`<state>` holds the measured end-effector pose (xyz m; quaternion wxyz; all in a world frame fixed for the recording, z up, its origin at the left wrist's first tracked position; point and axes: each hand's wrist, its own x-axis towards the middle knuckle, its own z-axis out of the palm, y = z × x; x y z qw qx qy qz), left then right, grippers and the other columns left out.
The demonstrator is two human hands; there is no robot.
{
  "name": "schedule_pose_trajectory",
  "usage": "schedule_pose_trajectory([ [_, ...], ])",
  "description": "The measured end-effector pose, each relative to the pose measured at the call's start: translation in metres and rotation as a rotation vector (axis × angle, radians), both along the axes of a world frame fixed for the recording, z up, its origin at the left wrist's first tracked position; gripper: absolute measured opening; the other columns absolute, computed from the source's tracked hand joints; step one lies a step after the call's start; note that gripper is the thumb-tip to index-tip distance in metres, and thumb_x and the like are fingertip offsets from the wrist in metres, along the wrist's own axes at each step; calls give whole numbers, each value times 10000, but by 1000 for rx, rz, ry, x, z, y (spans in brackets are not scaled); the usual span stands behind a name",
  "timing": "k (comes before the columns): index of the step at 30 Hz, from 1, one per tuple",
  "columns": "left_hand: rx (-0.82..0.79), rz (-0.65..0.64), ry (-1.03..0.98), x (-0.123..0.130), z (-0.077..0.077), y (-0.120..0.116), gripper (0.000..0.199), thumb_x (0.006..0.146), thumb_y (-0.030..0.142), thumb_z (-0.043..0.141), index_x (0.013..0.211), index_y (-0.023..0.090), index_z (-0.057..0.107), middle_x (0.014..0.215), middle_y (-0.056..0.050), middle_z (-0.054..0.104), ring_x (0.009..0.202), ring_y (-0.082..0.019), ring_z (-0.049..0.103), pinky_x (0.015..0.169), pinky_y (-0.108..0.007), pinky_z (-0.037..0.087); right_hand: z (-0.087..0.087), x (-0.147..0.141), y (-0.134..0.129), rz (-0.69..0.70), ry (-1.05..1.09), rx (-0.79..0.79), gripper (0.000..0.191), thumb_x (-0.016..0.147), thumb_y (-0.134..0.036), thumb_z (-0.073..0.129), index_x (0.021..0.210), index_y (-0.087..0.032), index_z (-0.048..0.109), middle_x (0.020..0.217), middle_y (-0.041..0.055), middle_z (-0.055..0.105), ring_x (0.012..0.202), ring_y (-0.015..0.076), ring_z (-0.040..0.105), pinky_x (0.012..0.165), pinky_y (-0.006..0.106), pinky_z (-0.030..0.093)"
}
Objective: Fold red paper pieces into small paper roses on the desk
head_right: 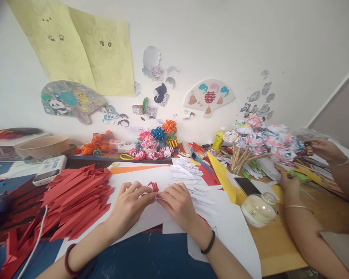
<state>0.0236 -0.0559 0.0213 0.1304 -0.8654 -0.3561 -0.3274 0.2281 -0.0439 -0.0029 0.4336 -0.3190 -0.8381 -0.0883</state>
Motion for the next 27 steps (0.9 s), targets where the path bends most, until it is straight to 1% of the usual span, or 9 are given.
schedule_pose_trajectory([
  [4,7,-3,-16,0,2,0,208,958,163,525,1065,278,663,974,3,703,840,-157,514,760,-345,303,1,2,2,23,-27,11,102,966,-234,576,955,-184,664,798,27,666,740,160,540,699,323,350],
  [8,56,-3,7,1,2,-1,203,965,161,506,1063,257,656,969,-6,696,832,-155,514,761,-336,307,0,-2,1,-9,-5,24,70,926,-194,581,921,-182,649,781,26,656,728,163,536,693,324,356],
  [12,128,-3,73,3,-1,-2,227,964,122,470,1086,207,641,969,-34,678,846,-167,503,781,-336,316,-2,-8,-2,-17,55,-14,102,912,-152,538,893,-173,636,762,30,646,716,160,528,677,317,370],
  [18,138,-11,135,2,0,-2,262,963,107,450,1141,199,619,967,-30,660,869,-170,492,798,-337,319,-3,-9,-2,13,57,-27,166,920,-126,514,797,-176,613,701,18,615,666,149,495,635,305,364],
  [27,206,24,199,0,-1,-2,284,959,116,463,1211,172,581,1011,-56,651,910,-173,521,813,-334,339,-3,-8,-2,-2,68,-36,183,924,-131,514,766,-182,591,678,14,584,656,148,499,629,303,371],
])
